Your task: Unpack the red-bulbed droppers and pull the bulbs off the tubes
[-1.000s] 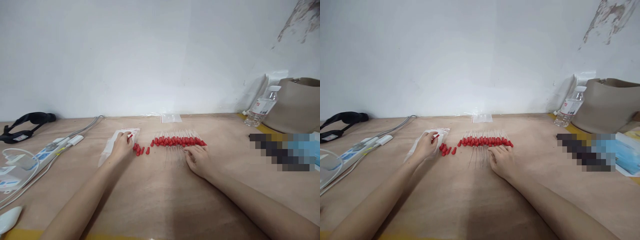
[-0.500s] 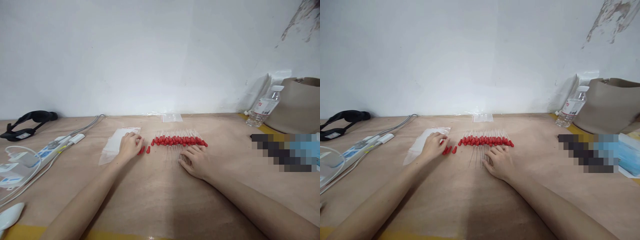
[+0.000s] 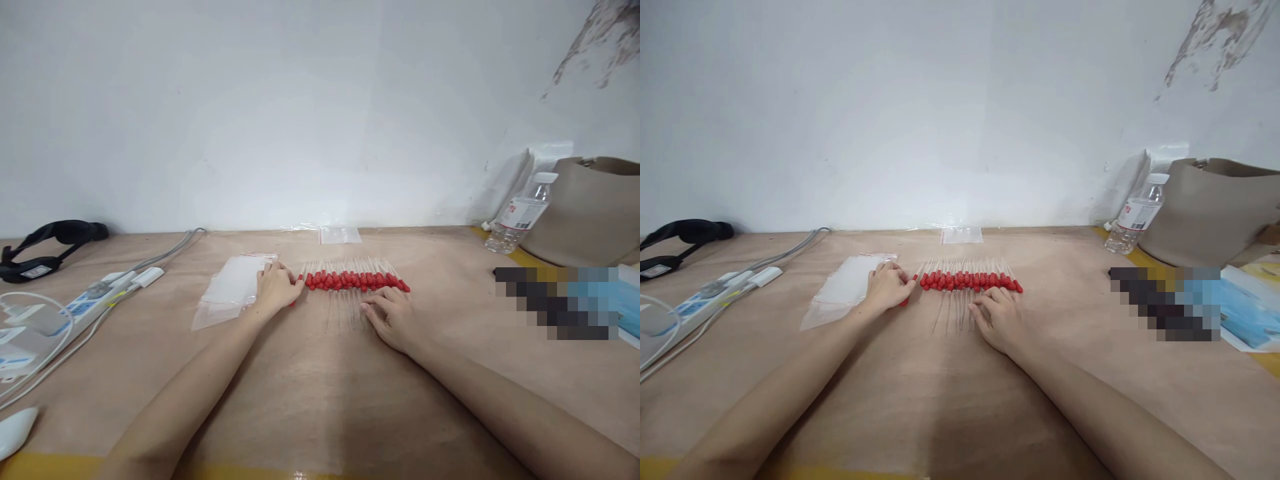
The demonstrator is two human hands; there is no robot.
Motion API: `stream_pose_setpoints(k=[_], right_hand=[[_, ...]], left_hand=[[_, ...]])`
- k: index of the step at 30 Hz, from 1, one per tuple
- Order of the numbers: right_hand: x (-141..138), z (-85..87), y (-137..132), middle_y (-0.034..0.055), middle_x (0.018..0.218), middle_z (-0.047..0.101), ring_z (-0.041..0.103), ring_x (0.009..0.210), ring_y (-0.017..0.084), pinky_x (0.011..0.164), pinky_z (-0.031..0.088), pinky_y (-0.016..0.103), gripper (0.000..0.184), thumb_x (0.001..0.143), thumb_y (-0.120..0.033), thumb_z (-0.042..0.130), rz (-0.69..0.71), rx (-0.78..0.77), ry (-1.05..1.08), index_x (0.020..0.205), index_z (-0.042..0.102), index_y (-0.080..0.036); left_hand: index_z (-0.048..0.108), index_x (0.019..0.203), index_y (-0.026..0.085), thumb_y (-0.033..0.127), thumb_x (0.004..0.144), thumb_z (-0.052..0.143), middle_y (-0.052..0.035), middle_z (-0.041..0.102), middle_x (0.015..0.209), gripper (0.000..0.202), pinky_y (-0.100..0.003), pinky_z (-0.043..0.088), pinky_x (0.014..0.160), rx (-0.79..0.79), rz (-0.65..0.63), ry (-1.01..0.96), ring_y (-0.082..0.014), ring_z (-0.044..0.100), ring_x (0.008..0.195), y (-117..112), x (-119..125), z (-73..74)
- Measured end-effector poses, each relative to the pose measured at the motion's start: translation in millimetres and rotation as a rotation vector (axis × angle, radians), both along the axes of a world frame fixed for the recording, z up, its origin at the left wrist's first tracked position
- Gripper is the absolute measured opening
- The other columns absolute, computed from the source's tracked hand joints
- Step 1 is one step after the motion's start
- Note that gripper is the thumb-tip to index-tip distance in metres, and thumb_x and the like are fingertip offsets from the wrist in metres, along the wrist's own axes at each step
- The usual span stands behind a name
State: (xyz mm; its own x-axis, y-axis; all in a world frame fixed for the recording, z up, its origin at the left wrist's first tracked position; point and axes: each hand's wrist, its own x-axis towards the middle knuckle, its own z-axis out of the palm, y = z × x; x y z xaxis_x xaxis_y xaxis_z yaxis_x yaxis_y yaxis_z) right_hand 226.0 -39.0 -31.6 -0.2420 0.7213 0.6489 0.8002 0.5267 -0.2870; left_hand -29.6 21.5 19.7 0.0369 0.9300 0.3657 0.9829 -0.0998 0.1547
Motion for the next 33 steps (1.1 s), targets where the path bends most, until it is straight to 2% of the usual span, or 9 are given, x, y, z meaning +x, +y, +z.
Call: stream_pose_setpoints(k=[3, 6, 9, 12, 17, 22, 26, 30, 33], right_hand=[[3, -2.7, 1, 0.0053, 0.081, 0.055, 0.050, 0.078, 0.017, 0.074, 0.037, 0.034, 0.020, 0.083, -0.030, 0.047, 0.033, 0.049, 0.037, 0.081, 0.062, -0.019], [5, -1.9, -4, 0.0072, 0.087, 0.055, 0.051, 0.082, 0.018, 0.074, 0.041, 0.034, 0.018, 0.081, -0.028, 0.049, 0.100, 0.093, 0.032, 0.090, 0.060, -0.017], [5, 0.9, -10, 0.0105, 0.099, 0.054, 0.051, 0.094, 0.020, 0.080, 0.043, 0.036, 0.029, 0.080, -0.029, 0.052, 0.141, 0.157, 0.036, 0.106, 0.054, -0.016], [2, 4.8, -12, 0.0133, 0.118, 0.050, 0.045, 0.111, 0.024, 0.090, 0.040, 0.040, 0.048, 0.079, -0.033, 0.053, 0.169, 0.210, -0.060, 0.124, 0.043, -0.016], [-5, 8.5, -8, 0.0076, 0.131, 0.045, 0.032, 0.126, 0.024, 0.102, 0.028, 0.047, 0.042, 0.084, -0.030, 0.047, 0.267, 0.204, -0.318, 0.125, 0.044, -0.021], [-8, 4.8, -4, 0.0029, 0.118, 0.057, 0.038, 0.122, 0.021, 0.103, 0.027, 0.048, 0.026, 0.085, -0.023, 0.046, 0.280, 0.200, -0.273, 0.110, 0.057, -0.023], [-10, 1.7, -4, 0.0028, 0.109, 0.062, 0.043, 0.119, 0.020, 0.102, 0.031, 0.046, 0.021, 0.084, -0.018, 0.048, 0.335, 0.202, -0.204, 0.099, 0.061, -0.020], [-14, -0.6, -6, 0.0068, 0.112, 0.060, 0.041, 0.120, 0.021, 0.098, 0.039, 0.042, 0.024, 0.083, -0.014, 0.048, 0.408, 0.225, -0.152, 0.104, 0.059, -0.016], [-16, -3.1, -7, 0.0095, 0.110, 0.061, 0.043, 0.118, 0.021, 0.095, 0.043, 0.039, 0.026, 0.082, -0.014, 0.049, 0.427, 0.238, -0.120, 0.107, 0.057, -0.014]], left_hand=[[0.061, 0.063, 0.018, 0.034, 0.071, 0.052, -0.0067, 0.056, 0.085, 0.020, -0.041, 0.038, 0.078, 0.196, -0.051, -0.061, -0.0255, 0.048, 0.089, -14, -4, 1.8], [0.057, 0.071, 0.017, 0.028, 0.073, 0.051, -0.0048, 0.055, 0.080, 0.013, -0.033, 0.042, 0.075, 0.328, -0.290, -0.138, -0.0189, 0.051, 0.080, -34, -4, -5.7], [0.053, 0.078, 0.017, 0.023, 0.076, 0.049, -0.0034, 0.056, 0.079, 0.007, -0.028, 0.044, 0.069, 0.300, -0.560, -0.188, -0.0154, 0.053, 0.075, -51, 3, -20.9], [0.051, 0.083, 0.017, 0.020, 0.077, 0.048, -0.0033, 0.057, 0.080, 0.007, -0.026, 0.045, 0.067, 0.252, -0.696, -0.216, -0.0143, 0.054, 0.074, -61, 13, -34.6], [0.050, 0.089, 0.017, 0.017, 0.079, 0.048, -0.0048, 0.059, 0.086, 0.010, -0.026, 0.046, 0.070, 0.260, -0.775, -0.252, -0.0143, 0.056, 0.077, -63, 21, -43.8], [0.051, 0.091, 0.018, 0.017, 0.080, 0.048, -0.0056, 0.060, 0.091, 0.012, -0.027, 0.048, 0.073, 0.297, -0.811, -0.258, -0.0150, 0.058, 0.082, -63, 20, -43.3], [0.052, 0.096, 0.016, 0.017, 0.079, 0.051, -0.0078, 0.060, 0.098, 0.016, -0.030, 0.048, 0.082, 0.310, -0.849, -0.244, -0.0164, 0.057, 0.093, -64, 23, -37.6], [0.053, 0.107, 0.018, 0.027, 0.081, 0.053, -0.0098, 0.053, 0.120, 0.028, -0.043, 0.036, 0.099, 0.269, -0.866, -0.109, -0.0230, 0.043, 0.117, -65, 30, -32.0], [0.057, 0.103, 0.018, 0.027, 0.085, 0.049, -0.0074, 0.054, 0.120, 0.022, -0.045, 0.031, 0.103, 0.264, -0.864, -0.009, -0.0220, 0.042, 0.119, -66, 36, -31.9]])
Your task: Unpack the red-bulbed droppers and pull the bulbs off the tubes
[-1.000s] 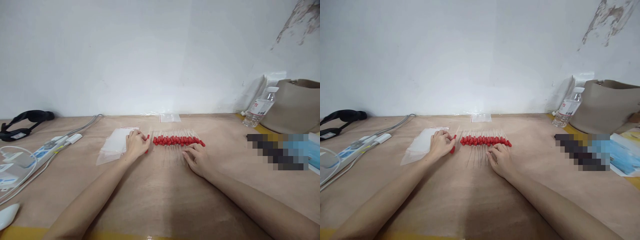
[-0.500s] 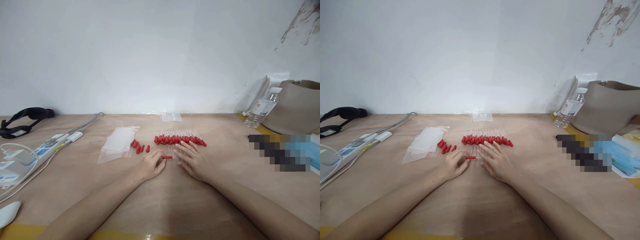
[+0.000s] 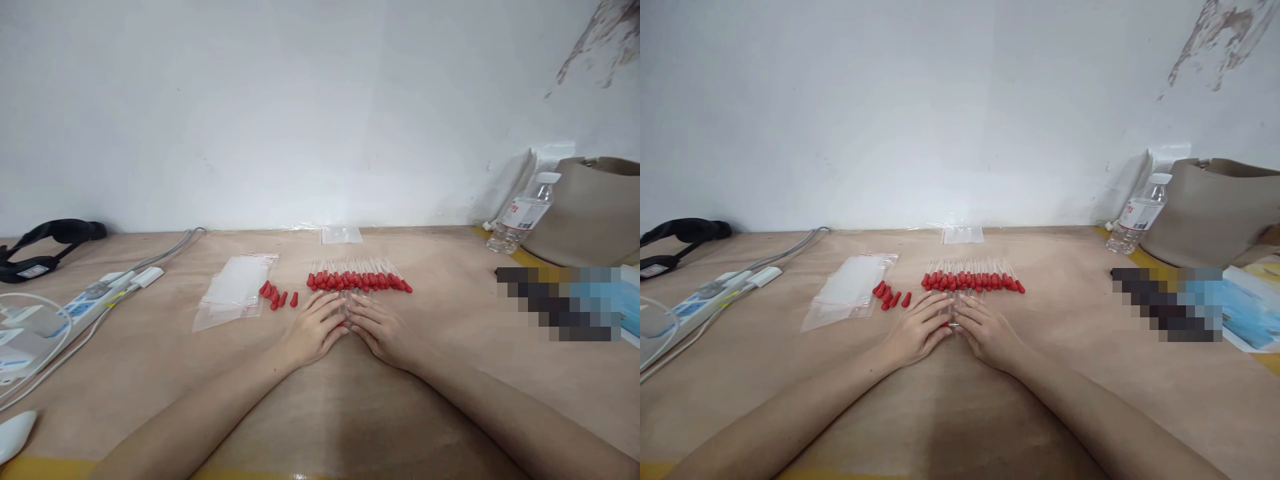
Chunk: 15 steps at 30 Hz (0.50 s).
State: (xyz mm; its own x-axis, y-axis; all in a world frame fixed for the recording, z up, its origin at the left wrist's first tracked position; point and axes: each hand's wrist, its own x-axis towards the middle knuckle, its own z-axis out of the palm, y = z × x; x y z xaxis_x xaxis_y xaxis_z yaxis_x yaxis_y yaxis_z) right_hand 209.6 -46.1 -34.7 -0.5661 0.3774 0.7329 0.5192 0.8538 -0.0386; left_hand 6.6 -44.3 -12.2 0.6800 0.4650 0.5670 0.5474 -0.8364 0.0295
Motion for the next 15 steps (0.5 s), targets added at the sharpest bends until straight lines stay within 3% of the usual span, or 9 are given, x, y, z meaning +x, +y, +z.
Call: stream_pose_setpoints(k=[6, 15], right_hand=[[0, -3.8, -1, 0.0065, 0.104, 0.063, 0.056, 0.102, 0.015, 0.093, 0.046, 0.034, 0.029, 0.082, -0.010, 0.047, 0.065, -0.019, 0.025, 0.110, 0.055, -0.017], [1, -3.4, -4, 0.0057, 0.102, 0.064, 0.055, 0.105, 0.015, 0.097, 0.044, 0.034, 0.030, 0.084, -0.008, 0.041, 0.053, -0.003, -0.023, 0.108, 0.054, -0.018]], left_hand=[[0.058, 0.095, 0.017, 0.021, 0.087, 0.041, -0.0049, 0.059, 0.112, 0.019, -0.046, 0.025, 0.105, 0.016, 0.025, 0.074, -0.0202, 0.044, 0.117, -4, 4, 5.0], [0.058, 0.080, 0.016, 0.021, 0.086, 0.040, -0.0054, 0.061, 0.103, 0.020, -0.052, 0.012, 0.106, 0.014, 0.017, 0.140, -0.0217, 0.043, 0.118, -7, 3, 13.2]])
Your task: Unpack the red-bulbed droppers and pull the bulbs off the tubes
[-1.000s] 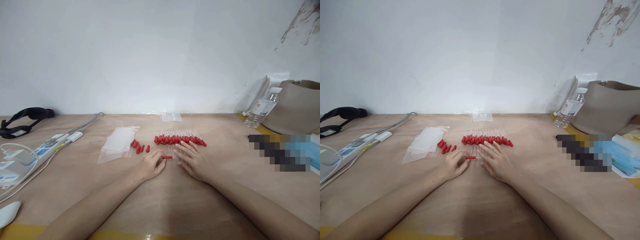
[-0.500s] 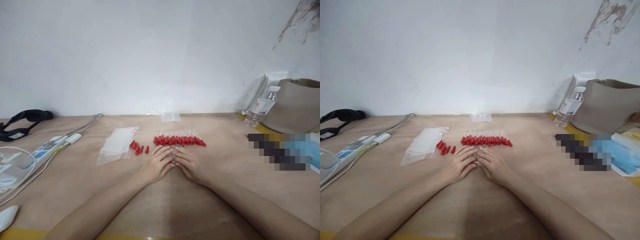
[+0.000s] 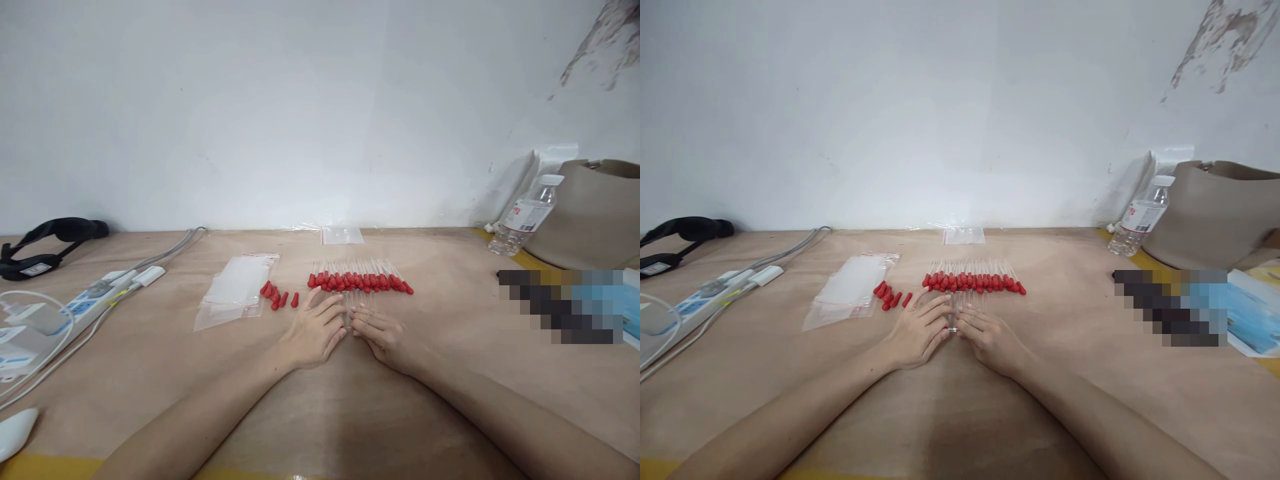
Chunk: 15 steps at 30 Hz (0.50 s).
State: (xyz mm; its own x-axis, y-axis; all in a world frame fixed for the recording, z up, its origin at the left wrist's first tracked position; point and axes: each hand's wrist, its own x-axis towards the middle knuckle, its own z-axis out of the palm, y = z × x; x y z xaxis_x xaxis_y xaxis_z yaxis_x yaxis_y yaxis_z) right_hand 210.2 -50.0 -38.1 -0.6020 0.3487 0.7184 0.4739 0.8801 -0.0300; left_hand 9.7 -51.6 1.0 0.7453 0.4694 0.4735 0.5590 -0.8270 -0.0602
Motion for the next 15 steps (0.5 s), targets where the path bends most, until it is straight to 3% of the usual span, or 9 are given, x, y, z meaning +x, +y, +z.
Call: stream_pose_setpoints(k=[7, 15], right_hand=[[0.9, 0.4, -0.7, 0.0075, 0.102, 0.064, 0.052, 0.108, 0.015, 0.097, 0.043, 0.032, 0.028, 0.082, -0.005, 0.042, -0.002, 0.060, -0.010, 0.105, 0.056, -0.016], [2.3, -1.1, -3.1, 0.0064, 0.103, 0.063, 0.050, 0.111, 0.016, 0.097, 0.043, 0.036, 0.034, 0.082, -0.005, 0.039, 0.031, 0.029, -0.026, 0.110, 0.053, -0.017]], left_hand=[[0.057, 0.078, 0.017, 0.019, 0.086, 0.035, -0.0039, 0.062, 0.099, 0.023, -0.052, 0.008, 0.107, -0.046, -0.004, -0.003, -0.0199, 0.044, 0.115, -1.4, -3.0, 0.1], [0.056, 0.077, 0.017, 0.018, 0.086, 0.035, -0.0038, 0.061, 0.098, 0.023, -0.050, 0.010, 0.107, -0.064, -0.025, -0.011, -0.0185, 0.046, 0.112, -5.0, -7.5, -1.3]])
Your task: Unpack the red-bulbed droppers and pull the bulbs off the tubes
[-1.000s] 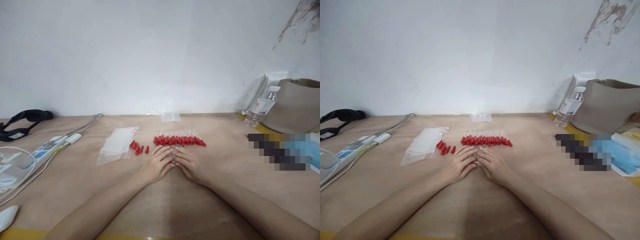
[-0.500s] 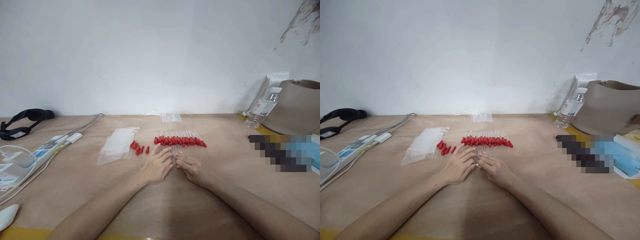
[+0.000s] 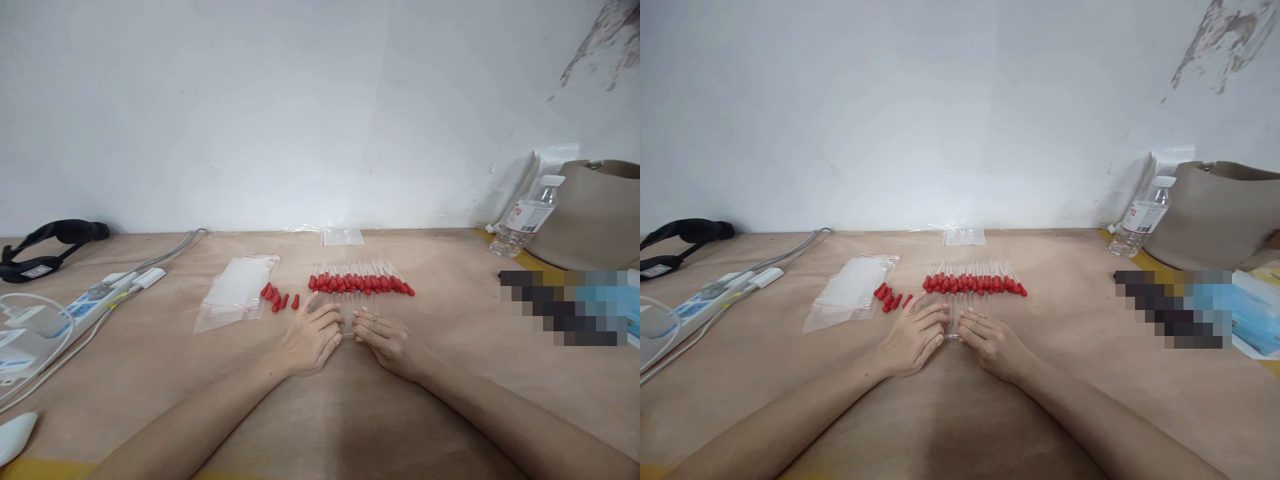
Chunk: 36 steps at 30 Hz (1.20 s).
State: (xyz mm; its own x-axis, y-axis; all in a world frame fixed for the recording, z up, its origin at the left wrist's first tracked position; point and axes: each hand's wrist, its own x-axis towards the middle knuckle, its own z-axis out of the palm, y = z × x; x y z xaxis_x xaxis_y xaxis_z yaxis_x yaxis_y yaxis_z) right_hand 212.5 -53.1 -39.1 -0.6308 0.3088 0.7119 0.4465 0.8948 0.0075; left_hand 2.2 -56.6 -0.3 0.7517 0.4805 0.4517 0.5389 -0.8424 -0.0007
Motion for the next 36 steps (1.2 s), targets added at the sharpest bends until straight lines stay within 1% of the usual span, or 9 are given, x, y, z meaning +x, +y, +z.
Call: stream_pose_setpoints(k=[6, 8, 11, 14, 18, 23, 26, 32, 36], right_hand=[[17, 0.4, 2, 0.0060, 0.104, 0.063, 0.054, 0.107, 0.017, 0.092, 0.047, 0.037, 0.033, 0.084, -0.009, 0.040, -0.065, 0.002, 0.120, 0.112, 0.054, -0.020], [23, 5.0, 2, 0.0051, 0.099, 0.065, 0.059, 0.097, 0.017, 0.084, 0.050, 0.034, 0.028, 0.084, -0.014, 0.044, -0.151, -0.018, 0.185, 0.107, 0.057, -0.022], [23, 11.9, 2, 0.0013, 0.074, 0.065, 0.058, 0.072, 0.014, 0.069, 0.046, 0.031, 0.019, 0.082, -0.021, 0.052, -0.283, -0.016, 0.147, 0.097, 0.063, -0.025], [19, 14.4, 2, -0.0001, 0.062, 0.058, 0.051, 0.063, 0.013, 0.067, 0.038, 0.031, 0.021, 0.081, -0.020, 0.051, -0.405, 0.010, 0.097, 0.097, 0.064, -0.024], [16, 15.8, 3, 0.0025, 0.074, 0.061, 0.053, 0.073, 0.014, 0.072, 0.034, 0.030, 0.025, 0.083, -0.018, 0.045, -0.456, -0.040, 0.084, 0.102, 0.061, -0.021], [13, 19.7, 5, 0.0008, 0.071, 0.063, 0.054, 0.070, 0.013, 0.073, 0.031, 0.029, 0.015, 0.082, -0.017, 0.046, -0.483, -0.018, 0.155, 0.081, 0.061, -0.020], [12, 18.8, 7, -0.0001, 0.068, 0.064, 0.054, 0.068, 0.013, 0.072, 0.030, 0.030, 0.014, 0.081, -0.016, 0.047, -0.494, -0.003, 0.159, 0.077, 0.060, -0.020], [14, 10.7, 12, -0.0006, 0.071, 0.065, 0.054, 0.071, 0.013, 0.076, 0.028, 0.031, 0.012, 0.080, -0.016, 0.049, -0.499, -0.004, 0.143, 0.080, 0.060, -0.020], [13, 9.4, 13, -0.0001, 0.072, 0.064, 0.053, 0.073, 0.013, 0.077, 0.028, 0.032, 0.013, 0.080, -0.018, 0.049, -0.499, -0.007, 0.100, 0.082, 0.062, -0.020]], left_hand=[[0.056, 0.081, 0.018, 0.017, 0.086, 0.033, -0.0040, 0.061, 0.096, 0.023, -0.048, 0.020, 0.103, -0.002, 0.057, -0.038, -0.0191, 0.048, 0.107, 1, -18, 0.8], [0.055, 0.081, 0.018, 0.019, 0.087, 0.033, -0.0047, 0.061, 0.090, 0.023, -0.045, 0.032, 0.093, 0.005, 0.143, -0.075, -0.0194, 0.052, 0.095, 5, -26, 1.1], [0.056, 0.083, 0.018, 0.024, 0.088, 0.036, -0.0055, 0.056, 0.082, 0.022, -0.033, 0.043, 0.073, 0.003, 0.271, -0.179, -0.0170, 0.052, 0.077, 17, -34, 3.3], [0.057, 0.093, 0.019, 0.022, 0.087, 0.038, -0.0057, 0.049, 0.086, 0.021, -0.030, 0.046, 0.068, -0.027, 0.420, -0.300, -0.0159, 0.052, 0.076, 33, -46, 8.0], [0.053, 0.102, 0.021, 0.015, 0.081, 0.038, -0.0052, 0.047, 0.086, 0.027, -0.032, 0.047, 0.068, -0.037, 0.545, -0.347, -0.0169, 0.054, 0.078, 54, -71, 12.9], [0.054, 0.088, 0.018, 0.018, 0.076, 0.046, -0.0039, 0.051, 0.082, 0.015, -0.029, 0.046, 0.060, -0.083, 0.645, -0.285, -0.0144, 0.053, 0.064, 63, -90, 12.5], [0.056, 0.077, 0.018, 0.021, 0.076, 0.046, -0.0034, 0.052, 0.077, 0.011, -0.028, 0.044, 0.059, -0.071, 0.656, -0.215, -0.0147, 0.053, 0.063, 62, -89, 11.4], [0.064, 0.073, 0.019, 0.034, 0.084, 0.040, -0.0043, 0.056, 0.074, 0.030, -0.029, 0.043, 0.064, -0.085, 0.605, -0.072, -0.0163, 0.055, 0.067, 53, -81, 17.4], [0.063, 0.095, 0.022, 0.051, 0.076, 0.051, -0.0087, 0.058, 0.100, 0.037, -0.037, 0.041, 0.082, -0.048, 0.416, 0.083, -0.0250, 0.052, 0.096, 50, -87, 28.0]])
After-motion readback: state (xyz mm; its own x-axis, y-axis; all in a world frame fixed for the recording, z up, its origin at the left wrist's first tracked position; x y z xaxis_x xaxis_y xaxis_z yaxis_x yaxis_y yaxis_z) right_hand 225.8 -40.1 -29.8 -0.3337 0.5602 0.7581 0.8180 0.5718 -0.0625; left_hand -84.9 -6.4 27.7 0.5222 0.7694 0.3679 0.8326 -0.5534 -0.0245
